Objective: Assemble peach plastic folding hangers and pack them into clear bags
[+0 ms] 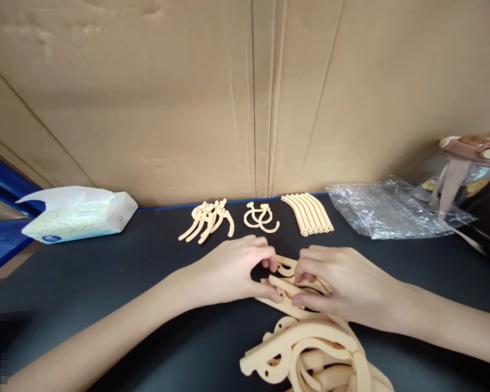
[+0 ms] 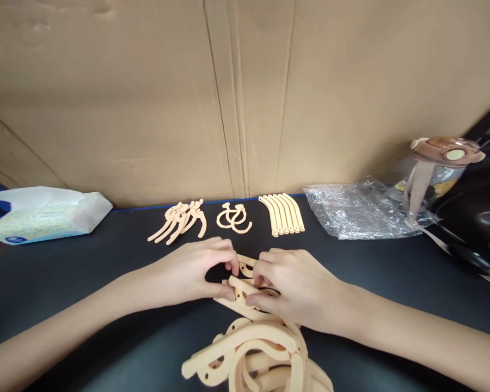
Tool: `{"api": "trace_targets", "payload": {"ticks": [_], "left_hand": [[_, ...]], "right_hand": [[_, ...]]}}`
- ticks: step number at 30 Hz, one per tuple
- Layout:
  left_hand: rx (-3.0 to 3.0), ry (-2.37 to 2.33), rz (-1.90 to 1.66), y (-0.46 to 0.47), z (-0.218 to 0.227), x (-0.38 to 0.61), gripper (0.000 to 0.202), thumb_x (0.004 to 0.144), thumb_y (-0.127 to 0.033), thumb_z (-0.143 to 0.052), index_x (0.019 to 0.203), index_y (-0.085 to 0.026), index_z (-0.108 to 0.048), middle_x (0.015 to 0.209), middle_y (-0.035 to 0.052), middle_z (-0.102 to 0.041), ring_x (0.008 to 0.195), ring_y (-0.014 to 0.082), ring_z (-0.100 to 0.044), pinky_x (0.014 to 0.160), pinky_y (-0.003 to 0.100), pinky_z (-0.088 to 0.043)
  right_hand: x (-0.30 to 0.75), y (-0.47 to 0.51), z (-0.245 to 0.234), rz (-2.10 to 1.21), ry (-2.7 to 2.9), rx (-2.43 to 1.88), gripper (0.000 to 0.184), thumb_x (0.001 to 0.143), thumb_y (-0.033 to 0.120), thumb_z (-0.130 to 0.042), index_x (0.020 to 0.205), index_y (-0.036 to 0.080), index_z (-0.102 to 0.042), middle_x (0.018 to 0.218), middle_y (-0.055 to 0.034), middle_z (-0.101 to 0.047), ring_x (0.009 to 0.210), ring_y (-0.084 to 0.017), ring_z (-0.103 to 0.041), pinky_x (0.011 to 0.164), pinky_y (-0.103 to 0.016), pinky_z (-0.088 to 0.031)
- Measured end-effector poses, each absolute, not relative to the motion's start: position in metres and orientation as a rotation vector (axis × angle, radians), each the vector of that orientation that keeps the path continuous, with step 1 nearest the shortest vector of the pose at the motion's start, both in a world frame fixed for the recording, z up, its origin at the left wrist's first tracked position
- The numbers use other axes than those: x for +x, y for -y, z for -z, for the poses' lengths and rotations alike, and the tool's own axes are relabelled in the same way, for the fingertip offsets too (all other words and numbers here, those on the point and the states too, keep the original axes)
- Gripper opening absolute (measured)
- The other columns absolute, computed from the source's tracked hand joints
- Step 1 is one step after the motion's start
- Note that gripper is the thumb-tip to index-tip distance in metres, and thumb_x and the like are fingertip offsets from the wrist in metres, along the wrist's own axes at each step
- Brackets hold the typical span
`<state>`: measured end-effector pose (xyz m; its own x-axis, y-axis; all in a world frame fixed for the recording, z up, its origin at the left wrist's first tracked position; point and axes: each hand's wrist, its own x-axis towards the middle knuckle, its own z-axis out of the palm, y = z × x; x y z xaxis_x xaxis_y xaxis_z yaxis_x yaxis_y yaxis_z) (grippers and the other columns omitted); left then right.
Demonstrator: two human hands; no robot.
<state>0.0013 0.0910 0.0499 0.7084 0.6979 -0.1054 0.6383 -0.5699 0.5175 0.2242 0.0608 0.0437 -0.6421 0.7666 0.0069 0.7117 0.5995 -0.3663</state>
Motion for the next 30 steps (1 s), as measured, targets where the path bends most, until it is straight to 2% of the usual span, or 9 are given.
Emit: {"api": "trace_targets", "payload": {"ticks": [3, 6, 12, 15, 18, 22, 24, 27, 30], "left_hand": [[2.344, -0.989, -0.160, -0.092, -0.047, 0.001, 0.016, 0.082, -0.037, -0.067, 0.084, -0.022, -0.062, 0.088, -0.0029, -0.058, 0.085, 0.0154, -0.054, 0.069, 0.025, -0.036], [2.082, -0.947, -0.312, -0.093, -0.048, 0.004, 0.016, 0.086, -0.035, -0.061, 0.085, -0.019, -0.058, 0.083, -0.0016, -0.057, 0.078, 0.0140, -0.053, 0.067, 0.025, -0.039], [1.357, -0.991, -0.687, -0.096, -0.061, 0.015, 0.032, 0.082, -0.030, -0.065, 0.109, -0.017, -0.054, 0.088, 0.0018, -0.064, 0.077, 0.0126, -0.058, 0.071, 0.025, -0.047], [1.335, -1.003, -0.762, -0.101, -0.065, 0.018, 0.015, 0.082, -0.028, -0.064, 0.086, -0.014, -0.063, 0.083, 0.0024, -0.062, 0.080, 0.0127, -0.058, 0.074, 0.024, -0.047], [1.319, -1.022, -0.867, -0.108, -0.068, 0.019, 0.023, 0.083, -0.028, -0.059, 0.066, -0.014, -0.056, 0.076, 0.0001, -0.054, 0.075, 0.0105, -0.054, 0.069, 0.020, -0.044], [1.516, -1.111, -0.881, -0.117, -0.068, 0.023, 0.030, 0.091, -0.040, -0.047, 0.073, -0.016, -0.055, 0.065, -0.0030, -0.046, 0.055, 0.0080, -0.042, 0.051, 0.020, -0.033], [1.732, -1.174, -0.890, -0.119, -0.068, 0.025, 0.034, 0.095, -0.043, -0.038, 0.074, -0.018, -0.050, 0.059, -0.0049, -0.040, 0.048, 0.0083, -0.035, 0.048, 0.022, -0.027], [2.042, -1.294, -0.893, -0.112, -0.070, 0.028, 0.035, 0.098, -0.040, -0.030, 0.071, -0.020, -0.038, 0.059, -0.0047, -0.039, 0.049, 0.0102, -0.035, 0.051, 0.024, -0.026], [2.269, -1.421, -0.886, -0.103, -0.075, 0.027, 0.032, 0.098, -0.038, -0.029, 0.071, -0.022, -0.033, 0.060, -0.0039, -0.042, 0.051, 0.0123, -0.038, 0.053, 0.025, -0.025]], "right_hand": [[0.222, -0.064, -0.037, -0.633, 2.624, -1.261, 0.017, 0.084, 0.037, -0.061, 0.076, 0.021, -0.062, 0.070, 0.0038, -0.061, 0.060, -0.010, -0.053, 0.055, -0.024, -0.036], [0.220, -0.070, -0.038, -0.787, 2.453, -1.316, 0.022, 0.087, 0.040, -0.057, 0.077, 0.021, -0.061, 0.065, 0.0043, -0.060, 0.054, -0.009, -0.050, 0.052, -0.023, -0.035], [0.216, -0.087, -0.060, -0.781, 2.134, -1.234, 0.020, 0.087, 0.040, -0.057, 0.082, 0.021, -0.059, 0.069, 0.0036, -0.063, 0.058, -0.009, -0.052, 0.052, -0.021, -0.037], [0.217, -0.096, -0.070, -0.483, 2.181, -1.282, 0.017, 0.088, 0.037, -0.056, 0.085, 0.021, -0.059, 0.069, 0.0042, -0.064, 0.058, -0.010, -0.053, 0.054, -0.022, -0.038], [0.218, -0.102, -0.074, 0.038, 2.302, -1.306, 0.014, 0.090, 0.031, -0.052, 0.088, 0.020, -0.060, 0.072, 0.0017, -0.065, 0.060, -0.012, -0.056, 0.052, -0.024, -0.034], [0.215, -0.110, -0.076, 0.836, 2.418, -1.150, 0.020, 0.091, 0.014, -0.043, 0.079, 0.016, -0.058, 0.069, -0.0040, -0.063, 0.063, -0.017, -0.057, 0.050, -0.028, -0.026], [0.213, -0.115, -0.077, 0.954, 2.486, -1.106, 0.021, 0.087, 0.005, -0.040, 0.079, 0.015, -0.057, 0.065, -0.0044, -0.060, 0.060, -0.017, -0.055, 0.050, -0.029, -0.025], [0.214, -0.126, -0.080, 0.714, 2.615, -1.163, 0.016, 0.086, 0.008, -0.042, 0.083, 0.015, -0.056, 0.060, -0.0039, -0.058, 0.051, -0.016, -0.050, 0.046, -0.029, -0.021], [0.218, -0.138, -0.085, 0.089, 2.554, -1.260, 0.017, 0.091, 0.018, -0.041, 0.080, 0.017, -0.053, 0.053, -0.0006, -0.056, 0.044, -0.013, -0.047, 0.045, -0.026, -0.026]]}}
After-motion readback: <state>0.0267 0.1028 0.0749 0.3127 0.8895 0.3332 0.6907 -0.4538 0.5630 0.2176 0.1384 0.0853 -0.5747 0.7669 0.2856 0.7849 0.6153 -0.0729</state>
